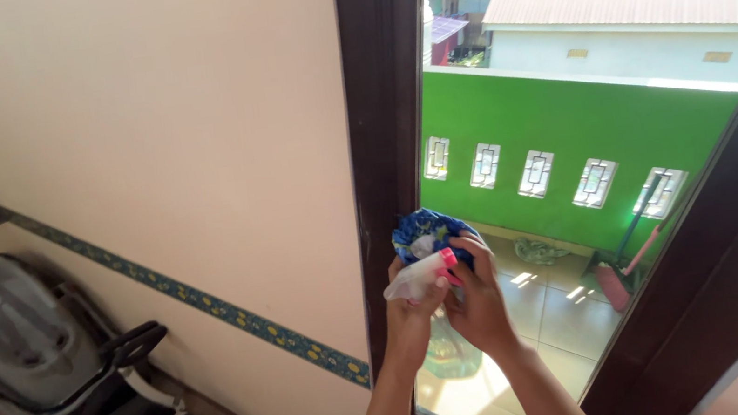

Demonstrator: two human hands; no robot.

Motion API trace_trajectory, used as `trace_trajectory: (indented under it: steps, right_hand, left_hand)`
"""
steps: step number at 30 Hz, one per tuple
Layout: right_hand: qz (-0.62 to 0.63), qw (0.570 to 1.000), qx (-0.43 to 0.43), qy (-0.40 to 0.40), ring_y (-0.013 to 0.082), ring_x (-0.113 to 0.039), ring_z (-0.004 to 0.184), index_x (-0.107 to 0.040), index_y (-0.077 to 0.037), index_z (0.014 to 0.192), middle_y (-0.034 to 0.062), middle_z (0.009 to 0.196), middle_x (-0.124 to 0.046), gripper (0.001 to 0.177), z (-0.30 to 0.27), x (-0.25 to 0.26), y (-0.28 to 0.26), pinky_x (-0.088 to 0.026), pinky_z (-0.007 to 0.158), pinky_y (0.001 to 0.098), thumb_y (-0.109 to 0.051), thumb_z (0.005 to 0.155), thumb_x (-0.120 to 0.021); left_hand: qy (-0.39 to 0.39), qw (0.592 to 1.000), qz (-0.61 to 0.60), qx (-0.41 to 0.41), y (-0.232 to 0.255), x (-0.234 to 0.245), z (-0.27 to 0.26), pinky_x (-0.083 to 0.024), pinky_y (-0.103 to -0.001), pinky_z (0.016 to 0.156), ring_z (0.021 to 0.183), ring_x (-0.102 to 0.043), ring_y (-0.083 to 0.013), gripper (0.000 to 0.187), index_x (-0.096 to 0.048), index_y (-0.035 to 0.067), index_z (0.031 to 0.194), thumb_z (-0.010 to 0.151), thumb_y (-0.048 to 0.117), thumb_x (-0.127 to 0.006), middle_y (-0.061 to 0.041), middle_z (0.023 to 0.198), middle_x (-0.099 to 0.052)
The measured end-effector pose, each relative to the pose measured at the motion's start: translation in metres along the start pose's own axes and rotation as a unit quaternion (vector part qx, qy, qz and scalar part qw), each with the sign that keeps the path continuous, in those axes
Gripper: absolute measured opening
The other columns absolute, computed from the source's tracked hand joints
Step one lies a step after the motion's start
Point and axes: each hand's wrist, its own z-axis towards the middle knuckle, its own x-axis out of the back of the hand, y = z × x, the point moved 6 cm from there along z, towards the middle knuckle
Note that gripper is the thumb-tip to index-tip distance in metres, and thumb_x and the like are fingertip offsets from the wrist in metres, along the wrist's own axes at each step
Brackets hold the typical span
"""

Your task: The person is spraying cleaner onto a window glass door and wiping it clean with a blue cloth.

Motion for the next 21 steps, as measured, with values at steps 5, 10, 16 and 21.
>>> trace_trajectory:
  steps: [5,10,16,21]
  right_hand:
    - [-0.051,0.998,-0.044,0.021,0.0410,-0.044,0.143,-0.058,-0.005,0.136,0.0178,0.147,-0.046,0.069,-0.033,0.030,-0.020,-0.041,0.116,0.0472,0.007,0.069,-0.068]
    - [-0.092,0.986,-0.135,-0.025,0.0392,-0.045,0.133,-0.038,-0.006,0.151,0.0185,0.142,-0.049,0.100,-0.044,0.032,-0.033,-0.041,0.108,0.0475,-0.003,0.060,-0.080]
    - [-0.015,0.968,-0.251,-0.012,0.0375,-0.054,0.131,-0.024,-0.007,0.158,0.0176,0.143,-0.052,0.112,-0.054,0.020,-0.011,-0.049,0.103,0.0435,-0.007,0.065,-0.087]
    - [-0.026,0.970,-0.243,0.014,0.0397,-0.054,0.128,-0.024,-0.005,0.157,0.0214,0.140,-0.054,0.111,-0.048,0.024,-0.013,-0.048,0.102,0.0456,-0.006,0.064,-0.085]
  left_hand:
    - [-0.004,1.000,-0.022,0.014,-0.001,-0.012,-0.005,-0.053,-0.030,0.093,0.110,-0.064,-0.0149,0.060,-0.049,0.004,0.141,0.091,0.026,-0.074,-0.007,0.121,-0.067]
    - [-0.038,0.999,0.037,0.013,-0.037,-0.012,0.002,-0.052,-0.034,0.097,0.121,-0.061,-0.0201,0.050,-0.063,-0.007,0.134,0.099,0.026,-0.073,-0.006,0.136,-0.049]
    - [-0.071,0.997,0.006,0.035,-0.025,-0.035,-0.001,-0.048,-0.034,0.103,0.128,-0.056,-0.0204,0.052,-0.052,-0.001,0.140,0.099,0.029,-0.063,-0.003,0.141,-0.041]
    - [-0.127,0.989,0.074,-0.002,-0.008,-0.047,-0.008,-0.051,-0.040,0.106,0.136,-0.047,-0.0285,0.070,-0.057,0.003,0.145,0.086,0.037,-0.073,-0.013,0.148,-0.020]
